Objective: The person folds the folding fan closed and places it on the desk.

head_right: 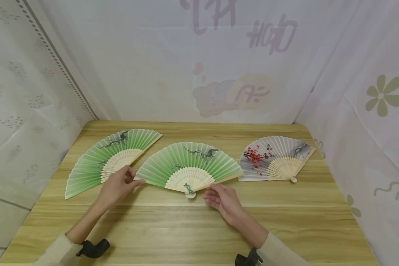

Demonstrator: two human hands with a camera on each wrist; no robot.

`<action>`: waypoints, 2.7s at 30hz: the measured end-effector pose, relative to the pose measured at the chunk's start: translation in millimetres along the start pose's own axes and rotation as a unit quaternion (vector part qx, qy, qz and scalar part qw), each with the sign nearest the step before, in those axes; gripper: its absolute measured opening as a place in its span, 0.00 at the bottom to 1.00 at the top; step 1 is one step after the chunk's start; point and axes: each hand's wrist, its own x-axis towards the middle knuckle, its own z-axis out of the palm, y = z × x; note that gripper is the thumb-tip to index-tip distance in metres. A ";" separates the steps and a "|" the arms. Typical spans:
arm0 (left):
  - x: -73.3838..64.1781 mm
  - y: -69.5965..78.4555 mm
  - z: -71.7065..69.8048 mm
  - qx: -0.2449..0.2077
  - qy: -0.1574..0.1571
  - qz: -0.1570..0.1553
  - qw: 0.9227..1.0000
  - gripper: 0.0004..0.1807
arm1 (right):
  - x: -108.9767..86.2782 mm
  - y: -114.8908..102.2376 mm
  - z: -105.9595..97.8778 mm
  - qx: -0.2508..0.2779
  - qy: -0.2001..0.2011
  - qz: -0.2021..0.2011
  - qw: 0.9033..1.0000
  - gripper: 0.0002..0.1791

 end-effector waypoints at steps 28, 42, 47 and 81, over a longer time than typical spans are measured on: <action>33.2 19.0 4.0 -0.151 0.042 -0.027 0.987 0.21 | 18.3 -14.5 1.6 -0.001 0.046 -0.133 0.990 0.08; 47.2 29.5 1.9 -0.207 0.033 -0.047 0.977 0.23 | 27.7 -37.6 3.8 -0.009 0.041 -0.180 0.983 0.08; 53.1 35.7 -1.1 -0.227 0.032 -0.039 0.973 0.26 | 30.3 -46.3 4.7 -0.026 0.038 -0.204 0.978 0.12; 81.5 65.5 4.4 -0.364 0.106 -0.018 0.925 0.22 | 48.7 -75.5 11.7 -0.073 0.034 -0.306 0.949 0.08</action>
